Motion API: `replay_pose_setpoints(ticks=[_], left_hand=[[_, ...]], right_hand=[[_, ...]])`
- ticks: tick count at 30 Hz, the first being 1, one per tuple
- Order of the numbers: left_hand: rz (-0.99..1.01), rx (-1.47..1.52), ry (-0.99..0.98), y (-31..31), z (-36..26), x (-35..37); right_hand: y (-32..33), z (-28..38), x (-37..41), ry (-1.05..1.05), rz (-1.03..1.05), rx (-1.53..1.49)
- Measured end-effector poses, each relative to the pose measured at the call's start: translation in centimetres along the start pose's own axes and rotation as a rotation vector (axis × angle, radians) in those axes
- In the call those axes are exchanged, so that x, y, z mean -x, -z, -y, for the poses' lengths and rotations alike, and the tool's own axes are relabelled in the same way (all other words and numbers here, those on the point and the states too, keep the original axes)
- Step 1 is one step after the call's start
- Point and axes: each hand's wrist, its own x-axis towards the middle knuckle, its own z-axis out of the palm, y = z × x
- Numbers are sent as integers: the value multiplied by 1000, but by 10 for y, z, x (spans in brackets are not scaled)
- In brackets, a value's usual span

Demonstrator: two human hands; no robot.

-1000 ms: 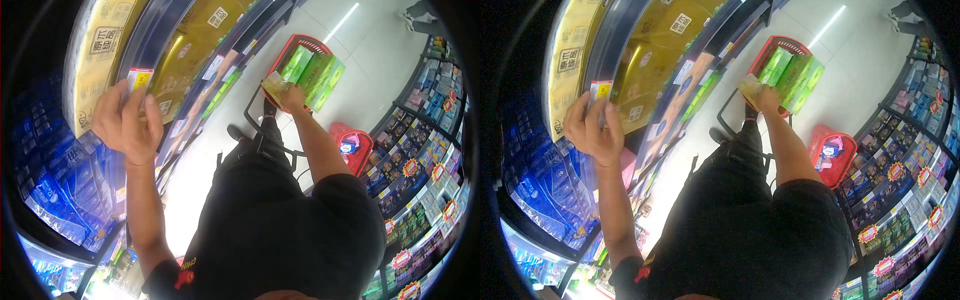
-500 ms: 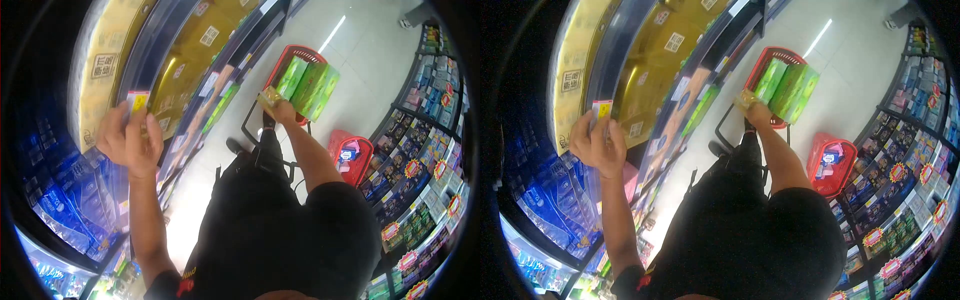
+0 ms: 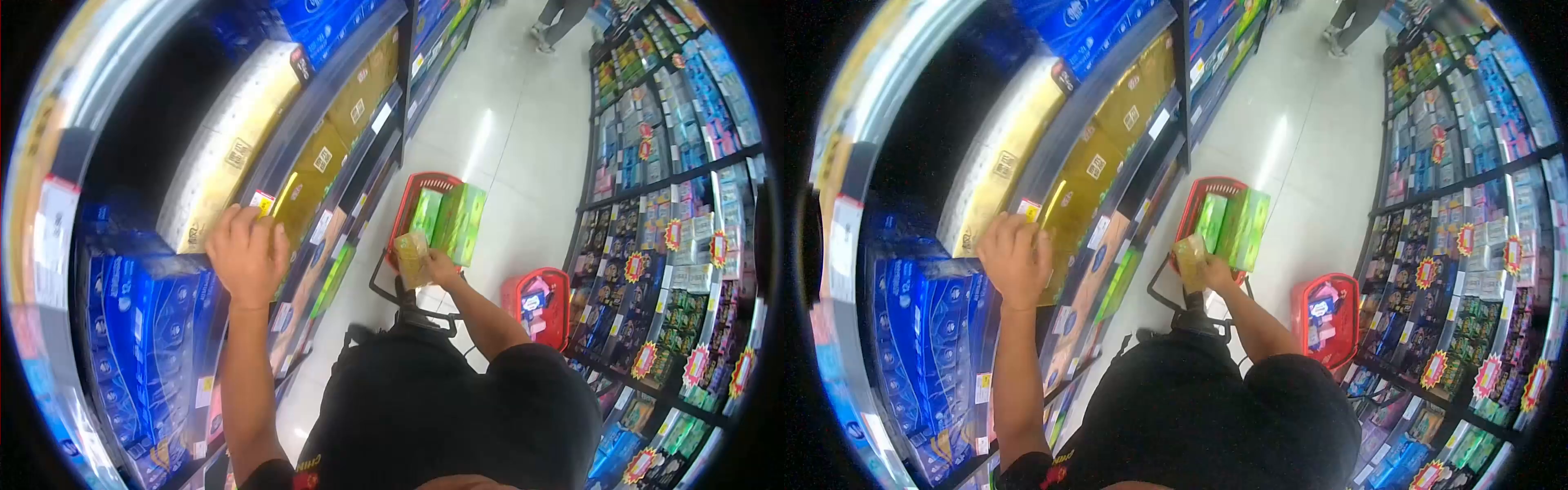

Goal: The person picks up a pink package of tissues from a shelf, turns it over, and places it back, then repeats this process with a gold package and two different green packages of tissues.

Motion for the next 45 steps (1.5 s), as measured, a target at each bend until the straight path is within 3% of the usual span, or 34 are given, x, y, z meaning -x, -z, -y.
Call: replay_pose_setpoints(ticks=[5, 7, 10, 13, 16, 19, 22, 25, 26, 29, 30, 37, 45], left_hand=[[-31, 111, 11, 10, 3, 5], [-106, 204, 15, 22, 0, 10], [-191, 319, 48, 52, -15, 23], [-124, 636, 233, 47, -28, 74], [39, 820, 545, 31, -45, 143], [439, 985, 1126, 7, -54, 219], [544, 1333, 1724, 1, -57, 266], [557, 1518, 2031, -13, -63, 309], [573, 1618, 2005, -15, -66, 321], [332, 2215, 2067, -1, -66, 326], [290, 2263, 2001, -3, -67, 331], [-281, 2046, 1859, -6, -62, 372], [-348, 1479, 1935, 64, -7, 350]], right_hand=[[13, 42, 18, 48, -42, -208], [27, 92, 45, 109, 36, -417], [38, 146, 79, 51, -17, -556], [45, 170, 101, 158, -6, -701], [51, 216, 142, 230, 85, -788], [50, 241, 167, 284, 172, -807], [43, 273, 191, 305, 263, -840], [31, 283, 208, 276, 396, -889], [25, 291, 217, 248, 419, -899], [14, 285, 230, 213, 549, -861], [8, 281, 235, 232, 569, -808], [-6, 276, 251, 461, 833, -209], [-44, 278, 249, 510, 940, -106]])
